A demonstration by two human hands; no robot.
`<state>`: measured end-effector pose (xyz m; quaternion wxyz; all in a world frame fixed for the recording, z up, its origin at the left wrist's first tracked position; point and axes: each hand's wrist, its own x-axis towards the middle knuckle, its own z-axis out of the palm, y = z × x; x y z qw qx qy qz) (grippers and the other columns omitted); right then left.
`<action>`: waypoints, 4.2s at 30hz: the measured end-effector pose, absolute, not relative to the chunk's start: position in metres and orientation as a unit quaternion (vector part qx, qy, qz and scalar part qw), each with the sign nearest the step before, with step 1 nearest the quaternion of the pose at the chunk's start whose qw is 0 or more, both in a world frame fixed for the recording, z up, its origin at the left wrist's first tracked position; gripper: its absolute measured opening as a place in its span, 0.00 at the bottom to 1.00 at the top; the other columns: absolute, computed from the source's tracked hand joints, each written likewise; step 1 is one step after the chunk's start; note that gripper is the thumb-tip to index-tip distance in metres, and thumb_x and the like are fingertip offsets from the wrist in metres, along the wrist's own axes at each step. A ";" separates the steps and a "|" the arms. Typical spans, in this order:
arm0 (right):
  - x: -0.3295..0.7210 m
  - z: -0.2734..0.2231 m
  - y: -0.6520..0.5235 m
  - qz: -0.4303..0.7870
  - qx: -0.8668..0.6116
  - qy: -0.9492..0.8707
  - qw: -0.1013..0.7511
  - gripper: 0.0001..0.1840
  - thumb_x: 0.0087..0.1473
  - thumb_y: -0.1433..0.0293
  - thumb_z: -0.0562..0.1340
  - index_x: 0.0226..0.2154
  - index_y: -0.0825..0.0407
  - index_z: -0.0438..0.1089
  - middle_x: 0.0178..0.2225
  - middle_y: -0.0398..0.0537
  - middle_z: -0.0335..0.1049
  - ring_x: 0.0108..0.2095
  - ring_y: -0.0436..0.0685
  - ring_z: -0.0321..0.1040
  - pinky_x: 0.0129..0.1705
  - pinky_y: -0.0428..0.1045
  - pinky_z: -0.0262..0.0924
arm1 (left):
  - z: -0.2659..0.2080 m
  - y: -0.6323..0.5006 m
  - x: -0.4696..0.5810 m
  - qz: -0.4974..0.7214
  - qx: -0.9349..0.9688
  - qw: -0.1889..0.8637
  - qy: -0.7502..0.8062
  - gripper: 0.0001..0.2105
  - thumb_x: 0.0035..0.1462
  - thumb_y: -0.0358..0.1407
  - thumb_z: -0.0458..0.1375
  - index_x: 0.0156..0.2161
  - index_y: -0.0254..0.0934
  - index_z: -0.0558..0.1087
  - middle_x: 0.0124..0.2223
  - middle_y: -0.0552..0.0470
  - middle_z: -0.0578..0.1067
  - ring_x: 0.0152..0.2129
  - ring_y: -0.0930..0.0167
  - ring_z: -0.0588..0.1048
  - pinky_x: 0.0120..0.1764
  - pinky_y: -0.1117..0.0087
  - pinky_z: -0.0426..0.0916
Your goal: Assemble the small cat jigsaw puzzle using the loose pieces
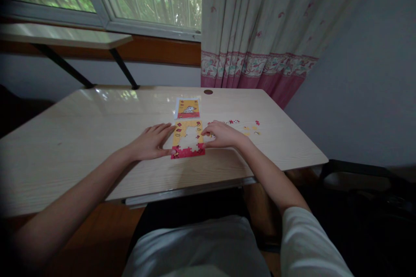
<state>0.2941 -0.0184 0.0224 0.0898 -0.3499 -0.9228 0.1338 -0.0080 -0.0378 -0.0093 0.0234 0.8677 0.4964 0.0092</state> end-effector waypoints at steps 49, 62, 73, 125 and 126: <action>0.481 0.022 0.051 0.178 -0.712 -0.670 0.106 0.10 0.47 0.72 0.65 0.35 0.56 0.79 0.26 0.48 0.77 0.25 0.50 0.67 0.28 0.44 0.59 | -0.009 -0.037 -0.008 -0.009 0.864 0.019 0.502 0.49 0.52 0.68 0.44 0.67 0.32 0.55 0.68 0.31 0.54 0.64 0.47 0.55 0.59 0.46 0.52; 0.497 0.009 0.060 0.229 -0.704 -0.664 0.100 0.13 0.40 0.63 0.72 0.28 0.55 0.76 0.25 0.48 0.74 0.26 0.51 0.66 0.31 0.45 0.61 | -0.012 -0.034 -0.010 -0.019 0.863 0.019 0.505 0.47 0.53 0.66 0.47 0.68 0.32 0.54 0.69 0.32 0.53 0.64 0.47 0.54 0.60 0.47 0.52; 0.451 0.004 0.065 0.188 -0.641 -0.737 0.104 0.13 0.49 0.72 0.64 0.40 0.57 0.75 0.25 0.43 0.69 0.25 0.48 0.61 0.27 0.43 0.55 | -0.014 -0.033 -0.011 -0.018 0.862 0.013 0.506 0.48 0.52 0.67 0.46 0.67 0.33 0.54 0.69 0.33 0.53 0.64 0.47 0.54 0.60 0.47 0.52; 0.341 0.001 0.042 0.091 -0.476 -0.857 0.174 0.07 0.54 0.68 0.65 0.35 0.54 0.77 0.37 0.52 0.78 0.39 0.56 0.71 0.46 0.49 0.58 | -0.010 -0.036 -0.009 -0.011 0.867 0.016 0.499 0.49 0.52 0.68 0.45 0.68 0.32 0.54 0.68 0.31 0.54 0.64 0.47 0.55 0.60 0.46 0.53; 0.340 0.000 0.042 0.089 -0.474 -0.859 0.171 0.08 0.54 0.68 0.64 0.35 0.54 0.78 0.37 0.52 0.78 0.39 0.56 0.71 0.47 0.50 0.58 | -0.010 -0.036 -0.009 -0.012 0.866 0.017 0.499 0.49 0.52 0.68 0.45 0.68 0.31 0.54 0.68 0.31 0.54 0.64 0.47 0.55 0.60 0.46 0.53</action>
